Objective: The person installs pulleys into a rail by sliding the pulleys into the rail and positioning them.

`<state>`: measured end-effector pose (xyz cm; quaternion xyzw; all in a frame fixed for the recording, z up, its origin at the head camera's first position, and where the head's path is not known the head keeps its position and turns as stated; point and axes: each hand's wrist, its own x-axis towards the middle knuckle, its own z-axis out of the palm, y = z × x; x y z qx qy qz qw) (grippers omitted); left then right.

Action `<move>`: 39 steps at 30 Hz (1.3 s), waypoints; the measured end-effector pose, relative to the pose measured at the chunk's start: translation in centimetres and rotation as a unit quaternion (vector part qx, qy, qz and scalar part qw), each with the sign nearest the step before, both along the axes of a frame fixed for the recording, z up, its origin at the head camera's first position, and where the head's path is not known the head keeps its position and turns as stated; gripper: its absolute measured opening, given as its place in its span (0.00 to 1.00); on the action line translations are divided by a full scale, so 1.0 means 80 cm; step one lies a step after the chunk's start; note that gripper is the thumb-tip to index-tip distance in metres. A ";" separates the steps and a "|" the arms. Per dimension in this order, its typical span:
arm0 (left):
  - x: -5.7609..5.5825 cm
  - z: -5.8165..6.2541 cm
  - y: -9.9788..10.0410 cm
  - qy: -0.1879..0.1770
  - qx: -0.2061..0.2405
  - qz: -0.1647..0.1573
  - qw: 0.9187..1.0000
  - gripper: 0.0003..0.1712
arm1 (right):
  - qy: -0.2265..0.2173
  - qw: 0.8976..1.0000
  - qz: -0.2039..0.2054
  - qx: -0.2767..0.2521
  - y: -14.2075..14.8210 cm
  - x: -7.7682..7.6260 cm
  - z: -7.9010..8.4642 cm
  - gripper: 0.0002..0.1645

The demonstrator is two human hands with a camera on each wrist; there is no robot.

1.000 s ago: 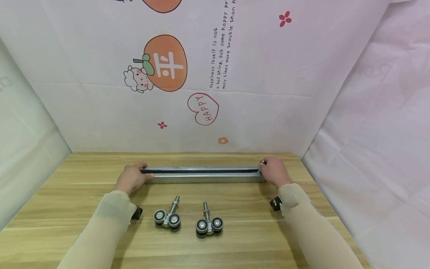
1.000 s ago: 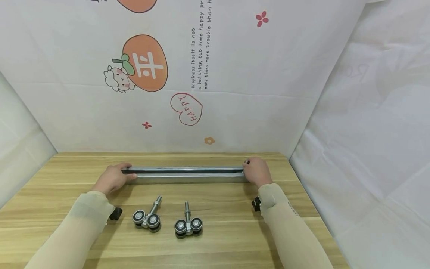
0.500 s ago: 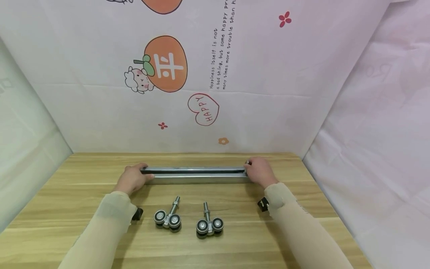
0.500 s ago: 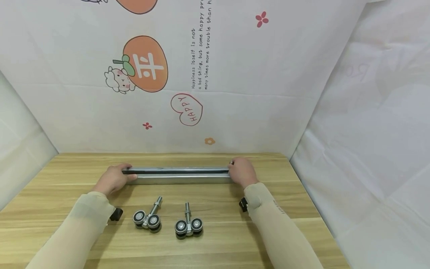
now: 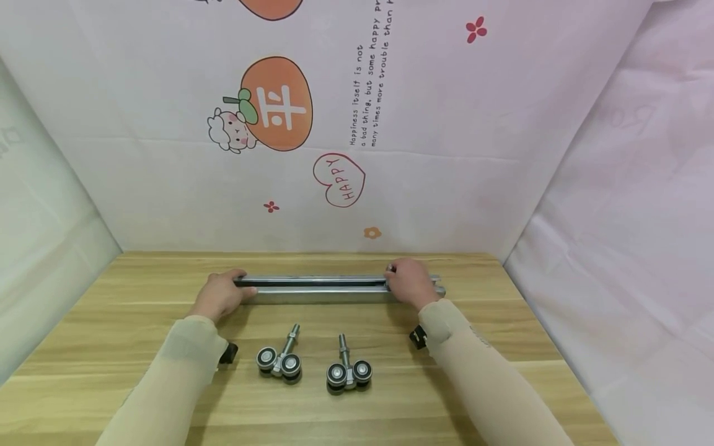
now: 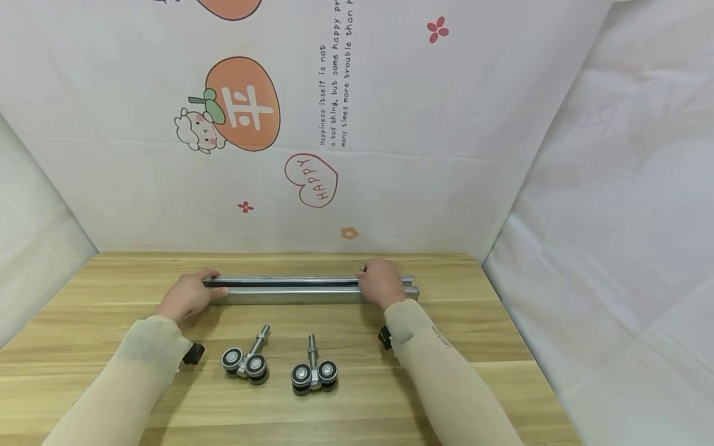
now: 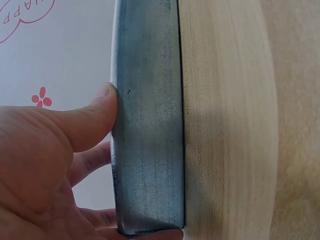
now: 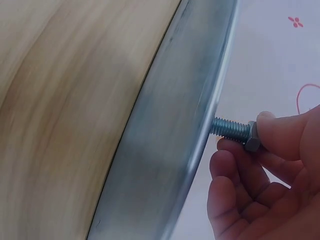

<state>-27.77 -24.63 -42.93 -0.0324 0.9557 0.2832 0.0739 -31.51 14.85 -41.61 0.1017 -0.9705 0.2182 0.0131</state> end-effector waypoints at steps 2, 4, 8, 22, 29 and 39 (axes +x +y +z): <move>-0.001 0.001 -0.001 0.000 0.001 -0.002 1.000 0.40 | 0.002 1.000 0.003 0.002 -0.006 -0.001 0.000 0.15; 0.000 0.002 -0.002 0.001 0.000 -0.001 1.000 0.40 | 0.003 1.000 0.006 0.006 -0.012 -0.002 -0.001 0.16; 0.001 0.006 -0.003 -0.002 0.003 0.001 1.000 0.41 | 0.007 1.000 0.011 0.010 -0.024 -0.004 0.000 0.18; -0.001 0.007 -0.006 0.005 0.011 0.007 1.000 0.42 | 0.027 0.998 0.049 0.028 -0.085 -0.006 -0.001 0.24; -0.002 0.005 -0.007 0.007 0.010 0.007 1.000 0.41 | 0.008 0.998 0.060 0.027 -0.125 -0.004 0.005 0.22; -0.002 0.005 -0.005 0.004 0.009 0.010 1.000 0.41 | -0.012 0.997 0.069 0.018 -0.181 -0.005 0.006 0.16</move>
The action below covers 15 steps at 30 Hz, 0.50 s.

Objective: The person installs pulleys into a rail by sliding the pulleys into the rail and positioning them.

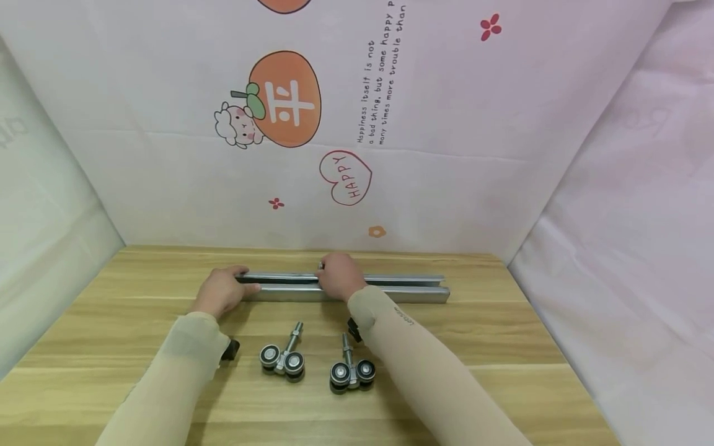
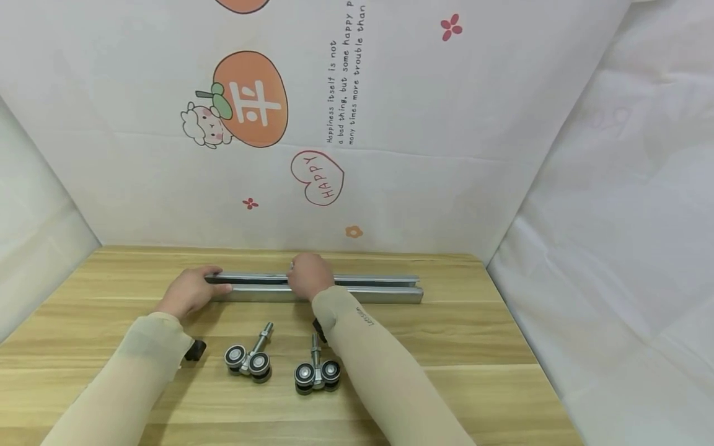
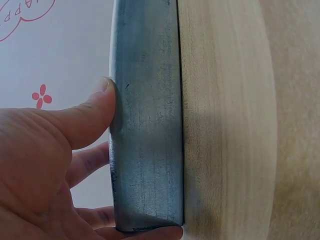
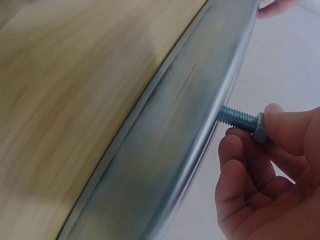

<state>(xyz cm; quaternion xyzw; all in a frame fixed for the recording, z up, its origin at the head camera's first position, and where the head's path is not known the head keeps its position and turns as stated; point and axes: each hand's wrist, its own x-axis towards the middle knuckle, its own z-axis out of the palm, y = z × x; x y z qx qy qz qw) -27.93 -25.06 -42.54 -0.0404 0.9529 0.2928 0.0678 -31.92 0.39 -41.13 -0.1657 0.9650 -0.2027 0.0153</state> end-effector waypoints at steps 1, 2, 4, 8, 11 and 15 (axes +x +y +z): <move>0.000 0.000 -0.001 0.000 -0.001 0.001 1.000 0.41 | 0.003 1.000 0.004 0.001 -0.007 0.000 0.000 0.15; 0.000 0.001 -0.002 0.000 -0.001 0.002 1.000 0.41 | 0.004 1.000 0.008 -0.001 -0.013 0.000 0.001 0.15; 0.000 0.001 -0.004 0.000 -0.002 0.005 1.000 0.42 | 0.010 1.000 0.015 -0.001 -0.026 -0.001 0.001 0.15; -0.002 -0.001 -0.005 0.006 -0.003 0.006 1.000 0.41 | 0.014 0.999 0.029 0.001 -0.049 -0.002 0.003 0.15; -0.004 -0.004 -0.005 0.012 -0.001 0.006 1.000 0.41 | 0.014 0.999 0.031 0.009 -0.064 -0.004 0.002 0.15; -0.006 -0.004 -0.004 0.024 -0.003 0.003 1.000 0.41 | 0.008 0.999 0.026 0.022 -0.081 -0.008 0.002 0.12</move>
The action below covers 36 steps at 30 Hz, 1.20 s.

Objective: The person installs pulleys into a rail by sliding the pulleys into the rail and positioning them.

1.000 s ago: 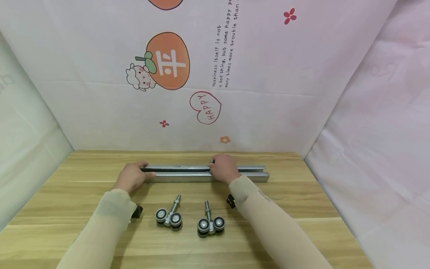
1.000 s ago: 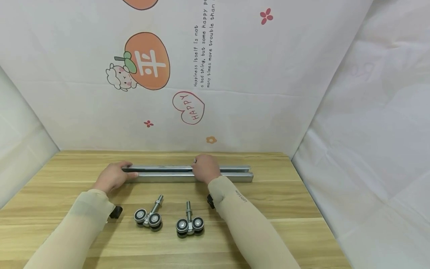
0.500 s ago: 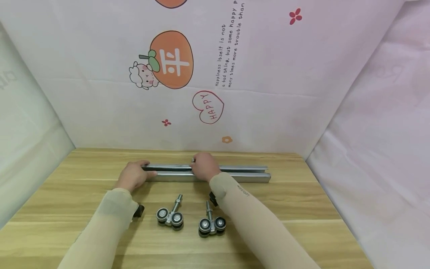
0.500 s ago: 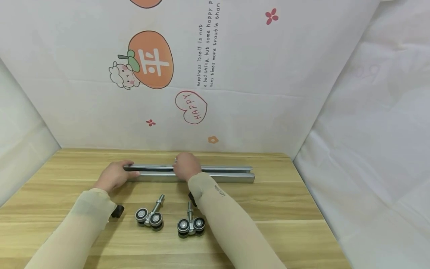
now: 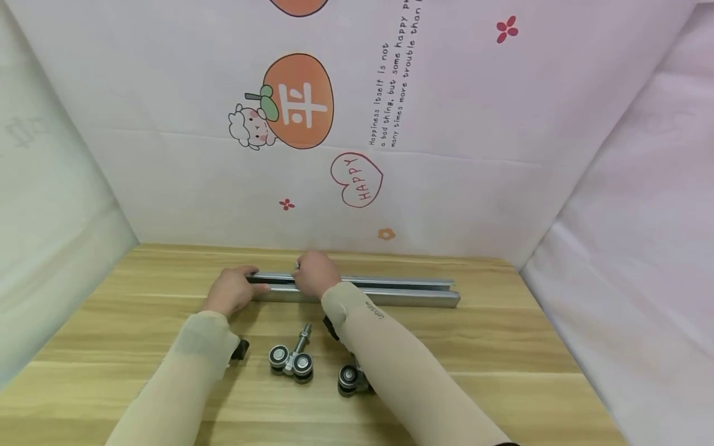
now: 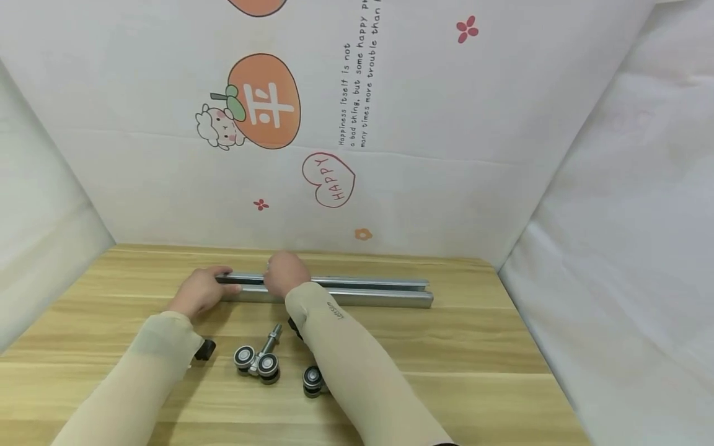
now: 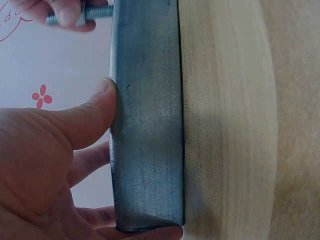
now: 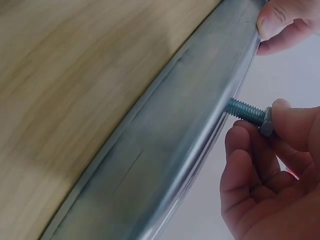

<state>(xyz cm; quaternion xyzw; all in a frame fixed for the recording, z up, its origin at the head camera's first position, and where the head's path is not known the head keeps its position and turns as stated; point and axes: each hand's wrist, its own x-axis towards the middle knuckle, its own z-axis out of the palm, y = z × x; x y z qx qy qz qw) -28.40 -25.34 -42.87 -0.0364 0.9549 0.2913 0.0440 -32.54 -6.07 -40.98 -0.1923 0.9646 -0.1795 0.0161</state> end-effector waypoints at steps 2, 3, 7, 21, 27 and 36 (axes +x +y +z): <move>-0.001 0.000 0.001 0.007 -0.003 -0.002 1.000 0.40 | -0.002 1.000 0.003 0.007 -0.009 -0.003 0.000 0.12; -0.001 0.000 0.000 0.011 -0.004 -0.003 1.000 0.39 | -0.002 1.000 0.006 0.009 -0.013 -0.003 0.001 0.12; -0.002 0.000 -0.003 0.029 -0.017 -0.007 0.999 0.37 | -0.004 1.000 0.018 0.013 -0.034 -0.007 0.002 0.14; -0.012 -0.004 -0.001 0.033 -0.042 -0.015 0.998 0.30 | -0.030 0.999 0.041 -0.010 -0.083 -0.015 0.003 0.16; -0.015 -0.006 -0.004 0.041 -0.042 -0.016 0.998 0.24 | -0.030 0.999 0.044 -0.005 -0.097 -0.015 0.003 0.18; -0.010 -0.010 -0.010 0.066 -0.058 -0.011 0.996 0.10 | -0.012 0.999 0.036 -0.003 -0.115 -0.014 -0.002 0.25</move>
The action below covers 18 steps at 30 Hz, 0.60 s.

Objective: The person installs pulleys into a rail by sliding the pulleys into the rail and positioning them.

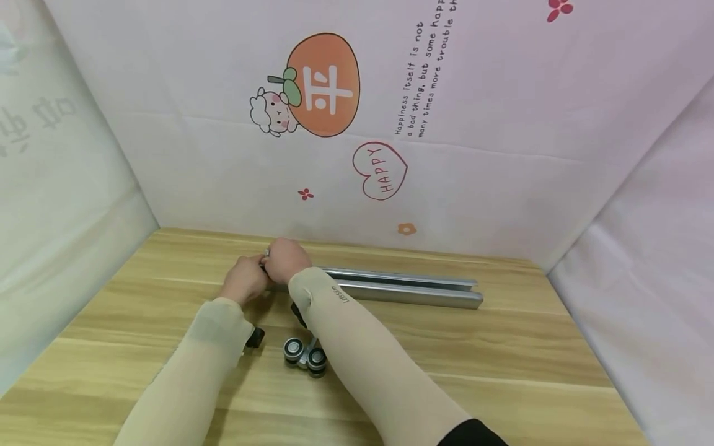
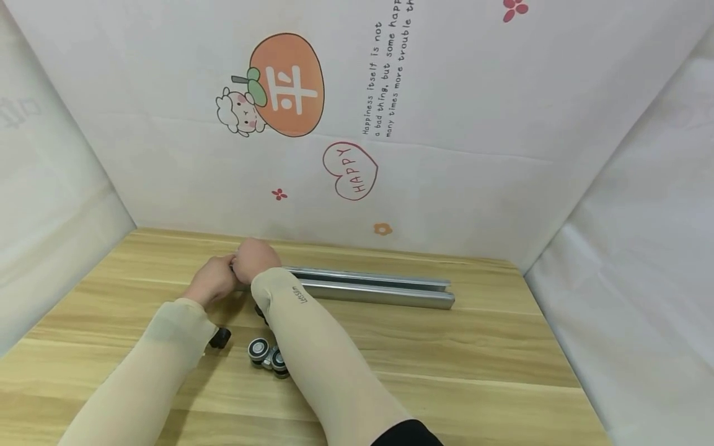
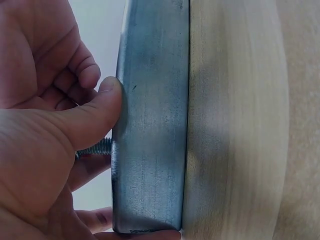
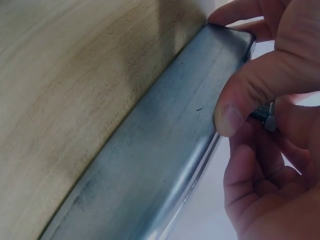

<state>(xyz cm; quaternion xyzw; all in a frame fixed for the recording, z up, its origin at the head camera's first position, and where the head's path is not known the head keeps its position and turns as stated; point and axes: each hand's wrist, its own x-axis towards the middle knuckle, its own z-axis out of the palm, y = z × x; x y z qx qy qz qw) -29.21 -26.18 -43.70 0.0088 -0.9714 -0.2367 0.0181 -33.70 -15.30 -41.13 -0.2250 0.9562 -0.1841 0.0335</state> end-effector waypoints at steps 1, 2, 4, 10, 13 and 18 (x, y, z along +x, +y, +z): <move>0.000 0.000 0.000 0.000 0.000 0.000 1.000 0.10 | 0.001 1.000 -0.002 -0.002 -0.001 0.000 -0.001 0.26; -0.001 0.000 0.000 0.000 0.002 0.001 1.000 0.11 | 0.000 1.000 -0.006 -0.004 -0.001 -0.001 -0.001 0.26; -0.002 -0.002 -0.001 0.001 0.004 0.002 1.000 0.12 | -0.007 1.000 -0.013 -0.012 -0.002 -0.002 -0.003 0.25; -0.003 -0.002 -0.003 0.001 0.009 0.010 1.000 0.10 | -0.022 0.999 -0.021 -0.037 -0.004 -0.002 -0.004 0.24; -0.002 0.000 -0.002 -0.001 0.012 0.015 1.000 0.10 | -0.020 0.999 -0.023 -0.041 -0.006 -0.002 -0.004 0.24; -0.001 0.000 -0.004 -0.001 0.013 0.015 1.000 0.14 | -0.016 0.999 -0.022 -0.042 -0.012 -0.002 -0.007 0.22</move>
